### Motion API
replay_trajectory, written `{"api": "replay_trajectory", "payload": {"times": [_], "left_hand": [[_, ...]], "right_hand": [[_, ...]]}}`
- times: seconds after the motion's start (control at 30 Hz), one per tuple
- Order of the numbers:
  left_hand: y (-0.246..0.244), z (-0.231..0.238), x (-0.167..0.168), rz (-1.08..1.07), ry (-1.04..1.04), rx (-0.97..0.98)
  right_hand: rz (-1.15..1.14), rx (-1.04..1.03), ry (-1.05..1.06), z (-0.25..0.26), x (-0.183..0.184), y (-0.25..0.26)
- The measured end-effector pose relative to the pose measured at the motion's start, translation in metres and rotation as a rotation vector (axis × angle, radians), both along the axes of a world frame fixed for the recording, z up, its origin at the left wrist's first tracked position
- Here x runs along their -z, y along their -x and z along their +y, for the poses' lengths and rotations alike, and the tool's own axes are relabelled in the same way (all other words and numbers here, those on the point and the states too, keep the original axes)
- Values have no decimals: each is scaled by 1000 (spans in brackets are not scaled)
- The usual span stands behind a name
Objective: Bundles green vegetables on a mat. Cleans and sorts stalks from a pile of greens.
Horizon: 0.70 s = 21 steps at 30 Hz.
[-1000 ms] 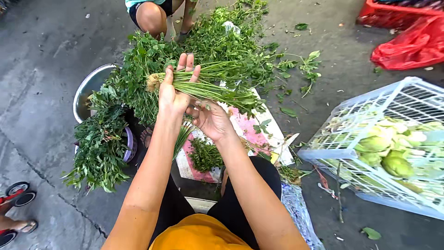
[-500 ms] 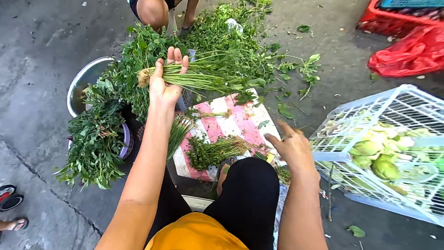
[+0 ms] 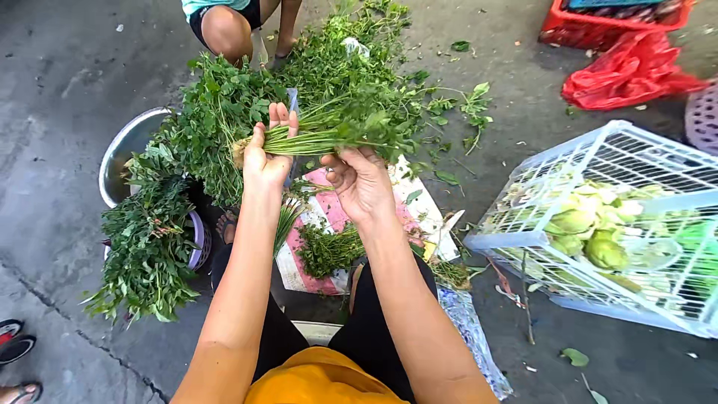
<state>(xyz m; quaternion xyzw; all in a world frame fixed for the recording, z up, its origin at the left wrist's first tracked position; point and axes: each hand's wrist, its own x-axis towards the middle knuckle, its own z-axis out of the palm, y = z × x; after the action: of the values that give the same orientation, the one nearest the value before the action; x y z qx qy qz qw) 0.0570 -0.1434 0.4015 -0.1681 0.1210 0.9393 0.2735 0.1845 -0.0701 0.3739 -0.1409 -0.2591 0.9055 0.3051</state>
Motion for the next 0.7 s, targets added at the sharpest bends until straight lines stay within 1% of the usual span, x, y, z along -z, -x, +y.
{"api": "replay_trajectory", "payload": {"times": [0.03,0.1,0.17,0.2,0.27,0.3,0.33,0.4,0.43,0.5,0.57,0.63,0.7], "left_hand": [[0,-2,1,1,-11,3],[5,-6,0,-20,-37,-19],[10,-9,1,-41,-66,-39],[13,-8,1,-52,-79,-47],[17,-7,5,-71,-128,-46],[19,-7,8,-78,-165,-36],[20,-6,10,-86,-199,-24],[18,-2,13,-123,-205,-11],[17,0,15,-148,-184,-8],[13,2,24,-186,-201,24],[9,5,29,-190,-84,33],[8,5,33,-173,53,38],[8,1,34,-186,32,50]], "right_hand": [[-13,1,5,3,0,0],[-72,19,-65,13,6,-8],[-106,85,-81,28,18,-24],[-97,140,-36,36,25,-31],[-74,278,147,47,37,-40],[-111,328,203,48,42,-41],[-157,317,194,47,46,-43],[-238,166,40,33,46,-42],[-236,76,-47,23,41,-37],[-140,-65,-150,8,30,-23],[-12,-120,-137,3,17,-3],[40,-80,-43,2,3,14],[-8,-17,-3,4,-5,19]]}}
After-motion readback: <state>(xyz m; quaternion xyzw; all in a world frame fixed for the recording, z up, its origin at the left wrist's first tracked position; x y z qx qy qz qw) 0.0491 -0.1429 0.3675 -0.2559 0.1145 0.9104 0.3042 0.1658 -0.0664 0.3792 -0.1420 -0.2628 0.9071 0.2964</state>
